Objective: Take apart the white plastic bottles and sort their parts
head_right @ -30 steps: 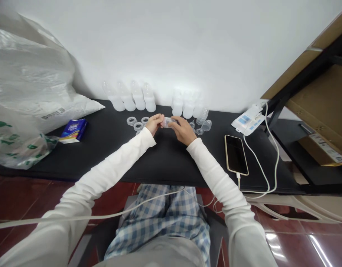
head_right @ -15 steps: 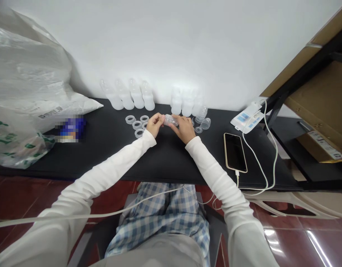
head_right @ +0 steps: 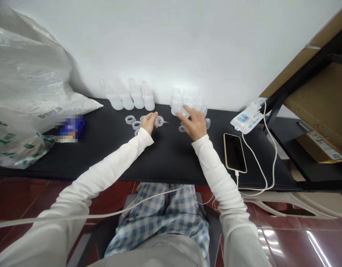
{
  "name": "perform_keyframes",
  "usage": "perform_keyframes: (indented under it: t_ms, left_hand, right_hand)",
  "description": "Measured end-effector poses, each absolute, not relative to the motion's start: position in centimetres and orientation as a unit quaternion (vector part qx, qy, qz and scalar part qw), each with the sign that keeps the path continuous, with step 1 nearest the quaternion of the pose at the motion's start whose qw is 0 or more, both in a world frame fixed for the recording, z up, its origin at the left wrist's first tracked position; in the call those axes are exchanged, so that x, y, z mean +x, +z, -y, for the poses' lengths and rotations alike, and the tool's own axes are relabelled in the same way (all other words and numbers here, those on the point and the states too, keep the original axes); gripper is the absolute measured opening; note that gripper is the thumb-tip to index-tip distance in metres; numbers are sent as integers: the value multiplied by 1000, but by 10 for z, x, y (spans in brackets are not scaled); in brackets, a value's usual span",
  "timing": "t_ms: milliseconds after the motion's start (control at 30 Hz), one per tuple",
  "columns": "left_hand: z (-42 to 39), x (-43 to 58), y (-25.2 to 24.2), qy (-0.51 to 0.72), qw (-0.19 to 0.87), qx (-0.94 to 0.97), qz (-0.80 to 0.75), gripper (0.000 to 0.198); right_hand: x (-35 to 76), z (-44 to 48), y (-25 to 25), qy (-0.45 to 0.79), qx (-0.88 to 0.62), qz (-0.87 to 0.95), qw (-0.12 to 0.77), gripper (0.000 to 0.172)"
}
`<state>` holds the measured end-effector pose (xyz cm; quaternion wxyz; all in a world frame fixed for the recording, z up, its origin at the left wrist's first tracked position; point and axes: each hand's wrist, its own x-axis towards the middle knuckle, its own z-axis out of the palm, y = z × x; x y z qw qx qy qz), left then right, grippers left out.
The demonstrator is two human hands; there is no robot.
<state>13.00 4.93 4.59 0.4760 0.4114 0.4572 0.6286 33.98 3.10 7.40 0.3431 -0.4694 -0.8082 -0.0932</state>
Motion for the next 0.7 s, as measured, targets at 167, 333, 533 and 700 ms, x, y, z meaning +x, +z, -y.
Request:
perform_keyframes:
  t_ms: [167,333,533,700]
  left_hand:
    - [-48,133,46,644,485,425,-412,51]
    - [-49,133,41,658,450,442,-411,41]
    - [-51,131,38,659,426,452,-425,34]
    - [-48,135,38,637,499,437,-392,30]
  right_hand:
    - [368,-36,94,-154,-631,658,381,53]
    - [396,-52,87,-143,-728,577,341,44]
    - [399,-55,70,-40,-784,591,185,42]
    - [398,-52,69,-40,-790,590,162,45]
